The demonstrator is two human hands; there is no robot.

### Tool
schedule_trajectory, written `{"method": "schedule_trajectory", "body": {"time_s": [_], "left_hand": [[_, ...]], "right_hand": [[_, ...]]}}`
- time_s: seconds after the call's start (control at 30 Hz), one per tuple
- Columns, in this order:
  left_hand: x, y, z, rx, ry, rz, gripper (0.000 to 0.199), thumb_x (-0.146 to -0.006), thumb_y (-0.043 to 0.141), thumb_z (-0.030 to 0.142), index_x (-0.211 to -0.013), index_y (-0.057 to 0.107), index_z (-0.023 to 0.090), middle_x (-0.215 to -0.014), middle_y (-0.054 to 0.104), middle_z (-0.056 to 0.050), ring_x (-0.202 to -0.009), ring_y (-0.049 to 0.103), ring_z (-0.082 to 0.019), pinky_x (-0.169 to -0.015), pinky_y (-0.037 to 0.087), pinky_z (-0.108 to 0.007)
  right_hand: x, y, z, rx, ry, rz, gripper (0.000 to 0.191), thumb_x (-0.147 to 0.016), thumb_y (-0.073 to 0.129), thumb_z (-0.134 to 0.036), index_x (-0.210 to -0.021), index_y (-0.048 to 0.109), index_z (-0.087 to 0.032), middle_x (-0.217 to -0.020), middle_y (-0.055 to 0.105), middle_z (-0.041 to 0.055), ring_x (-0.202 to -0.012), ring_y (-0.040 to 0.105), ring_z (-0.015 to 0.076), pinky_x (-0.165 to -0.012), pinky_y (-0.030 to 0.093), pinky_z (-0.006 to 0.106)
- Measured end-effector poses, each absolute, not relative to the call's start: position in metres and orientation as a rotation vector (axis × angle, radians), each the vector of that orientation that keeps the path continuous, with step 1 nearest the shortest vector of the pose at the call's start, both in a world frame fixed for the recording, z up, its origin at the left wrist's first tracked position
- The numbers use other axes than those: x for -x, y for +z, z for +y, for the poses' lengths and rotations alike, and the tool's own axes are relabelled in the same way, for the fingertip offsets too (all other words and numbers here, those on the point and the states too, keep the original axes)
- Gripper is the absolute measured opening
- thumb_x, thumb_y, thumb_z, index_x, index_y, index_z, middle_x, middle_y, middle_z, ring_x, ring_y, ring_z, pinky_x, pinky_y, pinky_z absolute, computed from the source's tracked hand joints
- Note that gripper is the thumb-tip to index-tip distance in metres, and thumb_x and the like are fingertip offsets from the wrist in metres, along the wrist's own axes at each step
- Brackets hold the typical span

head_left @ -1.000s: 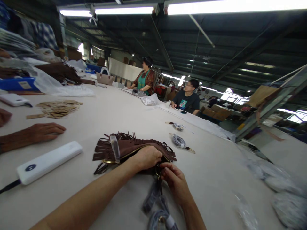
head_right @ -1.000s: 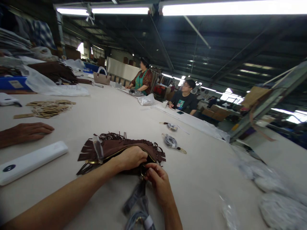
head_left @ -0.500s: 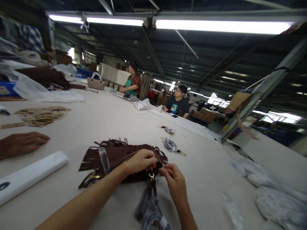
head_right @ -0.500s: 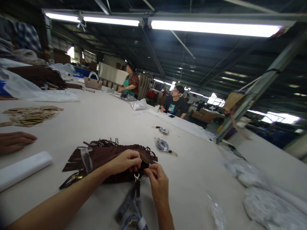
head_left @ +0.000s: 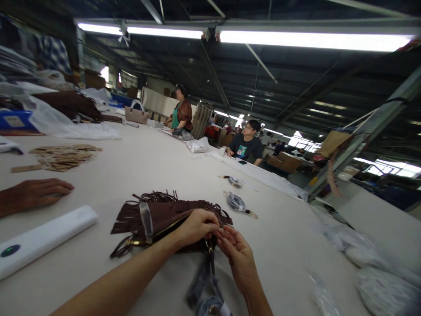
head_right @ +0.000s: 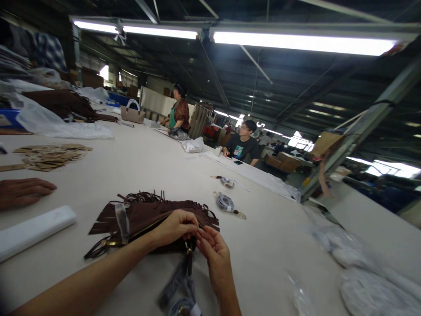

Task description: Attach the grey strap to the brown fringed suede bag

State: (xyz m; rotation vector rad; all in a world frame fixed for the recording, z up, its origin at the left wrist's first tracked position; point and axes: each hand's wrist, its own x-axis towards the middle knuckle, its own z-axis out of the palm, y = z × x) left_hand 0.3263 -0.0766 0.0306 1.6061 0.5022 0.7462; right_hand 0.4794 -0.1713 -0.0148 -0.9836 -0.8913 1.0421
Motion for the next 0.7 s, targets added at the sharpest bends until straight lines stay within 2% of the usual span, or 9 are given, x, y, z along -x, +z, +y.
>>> {"method": "schedule_trajectory", "body": {"time_s": [0.07,0.13,0.3,0.4,0.5,0.7], "left_hand": [[-0.325,0.031,-0.075,-1.698,0.781,0.516,0.017,-0.065,0.053,0.028,-0.068,0.062,0.014,-0.058,0.056,0.002,-0.054,0.047,-0.01,-0.05,0.034,-0.021],[-0.324,0.031,-0.074,-1.793,0.812,0.548,0.014,-0.065,0.052,0.024,-0.067,0.062,0.014,-0.061,0.058,0.001,-0.058,0.047,-0.011,-0.053,0.034,-0.021],[-0.322,0.032,-0.076,-1.948,0.811,0.613,0.011,-0.068,0.052,0.019,-0.067,0.062,0.015,-0.065,0.059,0.002,-0.063,0.05,-0.011,-0.059,0.034,-0.022],[-0.322,0.031,-0.079,-1.958,0.76,0.604,0.011,-0.07,0.053,0.019,-0.069,0.064,0.015,-0.064,0.059,0.002,-0.062,0.049,-0.011,-0.058,0.033,-0.022],[-0.324,0.027,-0.082,-1.903,0.649,0.512,0.012,-0.067,0.055,0.022,-0.068,0.064,0.014,-0.063,0.056,0.002,-0.062,0.047,-0.011,-0.056,0.032,-0.022],[-0.334,0.013,-0.088,-1.714,0.636,0.383,0.016,-0.063,0.055,0.028,-0.067,0.06,0.013,-0.063,0.056,0.001,-0.058,0.044,-0.011,-0.054,0.032,-0.023]], "right_hand": [[-0.481,-0.018,-0.171,1.022,1.002,-0.882,0.046,-0.066,0.094,-0.046,-0.094,0.069,-0.018,-0.102,0.071,0.0095,-0.097,0.065,0.0227,-0.081,0.057,0.024],[-0.483,-0.021,-0.171,1.074,0.959,-0.883,0.046,-0.066,0.093,-0.049,-0.089,0.069,-0.017,-0.099,0.071,0.0097,-0.093,0.066,0.0223,-0.08,0.057,0.025],[-0.483,-0.026,-0.168,1.119,0.932,-0.872,0.057,-0.065,0.092,-0.055,-0.096,0.062,-0.017,-0.1,0.071,0.0112,-0.089,0.067,0.023,-0.078,0.058,0.03],[-0.484,-0.028,-0.165,1.136,0.865,-0.949,0.06,-0.07,0.087,-0.058,-0.101,0.056,-0.018,-0.095,0.071,0.0109,-0.074,0.065,0.02,-0.058,0.055,0.024],[-0.486,-0.029,-0.164,1.118,0.752,-1.021,0.054,-0.078,0.081,-0.058,-0.105,0.056,-0.018,-0.093,0.07,0.0083,-0.061,0.055,0.0134,-0.045,0.041,0.016],[-0.486,-0.024,-0.167,1.108,0.773,-1.01,0.048,-0.078,0.082,-0.055,-0.104,0.062,-0.02,-0.093,0.068,0.0061,-0.067,0.051,0.0136,-0.059,0.043,0.018]]}}
